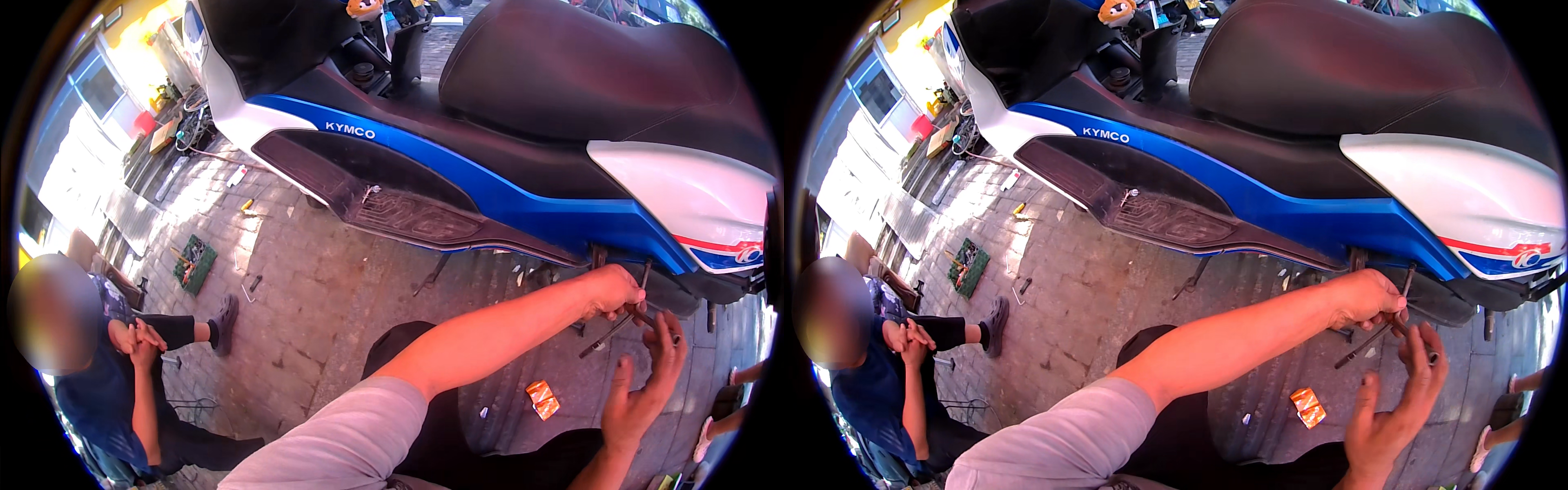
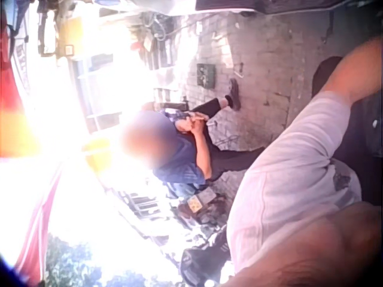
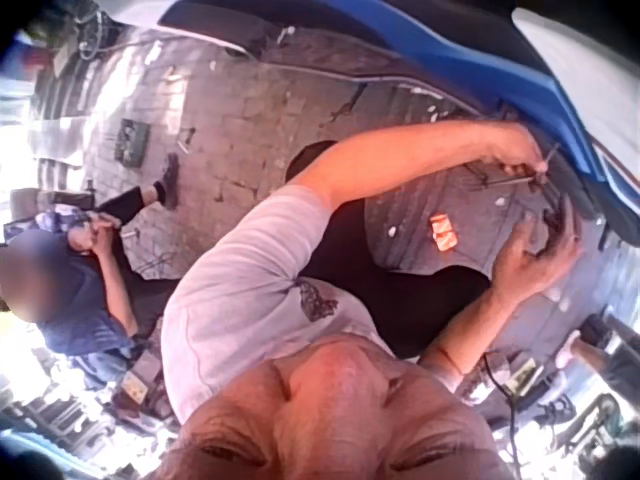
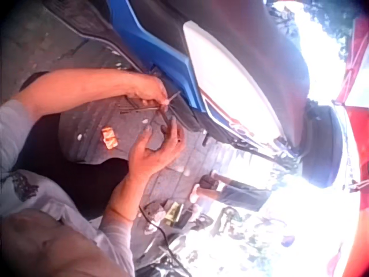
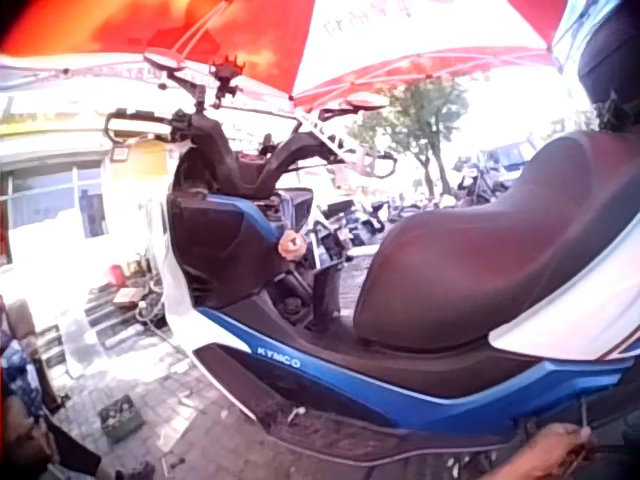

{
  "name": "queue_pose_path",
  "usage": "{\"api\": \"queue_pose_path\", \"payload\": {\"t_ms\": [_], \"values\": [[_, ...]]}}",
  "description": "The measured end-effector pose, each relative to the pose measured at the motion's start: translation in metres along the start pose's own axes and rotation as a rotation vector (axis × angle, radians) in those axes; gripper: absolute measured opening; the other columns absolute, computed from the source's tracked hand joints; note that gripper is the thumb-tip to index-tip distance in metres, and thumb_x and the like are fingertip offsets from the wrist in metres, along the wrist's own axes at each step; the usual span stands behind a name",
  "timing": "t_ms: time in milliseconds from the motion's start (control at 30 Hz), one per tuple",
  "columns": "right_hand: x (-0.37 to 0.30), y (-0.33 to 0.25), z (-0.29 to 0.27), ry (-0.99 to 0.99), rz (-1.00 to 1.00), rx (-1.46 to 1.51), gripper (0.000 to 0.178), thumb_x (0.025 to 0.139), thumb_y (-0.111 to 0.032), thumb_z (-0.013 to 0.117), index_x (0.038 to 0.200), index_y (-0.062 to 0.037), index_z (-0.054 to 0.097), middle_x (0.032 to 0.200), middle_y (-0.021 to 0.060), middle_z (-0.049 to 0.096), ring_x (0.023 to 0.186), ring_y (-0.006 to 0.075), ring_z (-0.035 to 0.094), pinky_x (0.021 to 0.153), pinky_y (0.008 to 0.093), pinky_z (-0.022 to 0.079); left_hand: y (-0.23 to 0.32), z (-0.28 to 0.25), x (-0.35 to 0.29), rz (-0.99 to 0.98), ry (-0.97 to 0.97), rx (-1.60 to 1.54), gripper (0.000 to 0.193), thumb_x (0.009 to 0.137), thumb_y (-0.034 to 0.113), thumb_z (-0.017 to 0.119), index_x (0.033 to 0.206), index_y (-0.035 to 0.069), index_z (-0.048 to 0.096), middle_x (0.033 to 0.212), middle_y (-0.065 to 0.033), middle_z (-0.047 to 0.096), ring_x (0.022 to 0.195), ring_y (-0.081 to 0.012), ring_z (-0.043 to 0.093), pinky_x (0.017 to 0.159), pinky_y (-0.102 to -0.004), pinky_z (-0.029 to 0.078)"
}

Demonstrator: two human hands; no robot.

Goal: The person uses a T-handle wrench and a screwdriver to remove screws and a plastic floor mat from the side of a scooter.

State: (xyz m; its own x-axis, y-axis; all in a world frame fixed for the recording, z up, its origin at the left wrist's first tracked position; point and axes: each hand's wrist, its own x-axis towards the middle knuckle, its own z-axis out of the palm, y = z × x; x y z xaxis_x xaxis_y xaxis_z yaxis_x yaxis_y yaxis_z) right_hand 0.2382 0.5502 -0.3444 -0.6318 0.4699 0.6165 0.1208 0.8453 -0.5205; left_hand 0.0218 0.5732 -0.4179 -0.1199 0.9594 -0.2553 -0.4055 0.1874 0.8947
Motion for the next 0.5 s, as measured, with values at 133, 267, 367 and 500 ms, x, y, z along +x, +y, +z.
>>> {"api": "queue_pose_path", "payload": {"t_ms": [133, 267, 367, 500], "values": [[-0.012, -0.035, 0.033, -0.557, 0.028, 0.178, 0.061, 0.1, -0.004, 0.064, 0.16, -0.0013, 0.057, 0.171, 0.026, 0.047, 0.122, 0.03, 0.075, 0.095, 0.0432, 0.063, 0.008, 0.003, 0.003, 0.009, -0.047, 0.08, 0.028, 0.115, 0.016, 0.063, 0.108, -0.003, 0.082, 0.093, -0.0129, 0.081, 0.077, -0.0118, 0.063, 0.064, -0.0293, 0.05], [-0.028, 0.006, 0.042, -0.552, 0.312, 0.42, 0.059, 0.107, -0.008, 0.06, 0.165, 0.0011, 0.05, 0.165, 0.0271, 0.056, 0.1, 0.0247, 0.079, 0.082, 0.0367, 0.065, 0.015, -0.005, 0.018, -0.074, -0.183, -0.24, 0.024, 0.114, 0.011, 0.061, 0.105, -0.004, 0.079, 0.099, -0.0173, 0.08, 0.071, -0.0144, 0.062, 0.06, -0.0299, 0.051], [-0.036, 0.017, 0.037, -0.538, 0.635, 0.371, 0.063, 0.116, -0.017, 0.055, 0.173, 0.003, 0.036, 0.16, 0.0262, 0.061, 0.092, 0.0206, 0.075, 0.075, 0.032, 0.064, 0.006, 0.021, 0.024, -0.127, -0.066, -0.222, 0.022, 0.115, 0.013, 0.063, 0.102, -0.002, 0.074, 0.095, -0.0166, 0.078, 0.061, -0.0133, 0.055, 0.053, -0.03, 0.048], [-0.065, 0.079, 0.065, -0.321, 0.97, 0.53, 0.075, 0.12, -0.043, 0.055, 0.176, 0.0007, 0.03, 0.156, 0.0213, 0.064, 0.101, 0.0231, 0.076, 0.093, 0.0418, 0.063, -0.019, 0.018, 0.032, -0.049, -0.078, -0.342, 0.022, 0.119, 0.023, 0.061, 0.115, 0.004, 0.072, 0.099, -0.0089, 0.076, 0.073, -0.0117, 0.06, 0.062, -0.029, 0.052]]}}
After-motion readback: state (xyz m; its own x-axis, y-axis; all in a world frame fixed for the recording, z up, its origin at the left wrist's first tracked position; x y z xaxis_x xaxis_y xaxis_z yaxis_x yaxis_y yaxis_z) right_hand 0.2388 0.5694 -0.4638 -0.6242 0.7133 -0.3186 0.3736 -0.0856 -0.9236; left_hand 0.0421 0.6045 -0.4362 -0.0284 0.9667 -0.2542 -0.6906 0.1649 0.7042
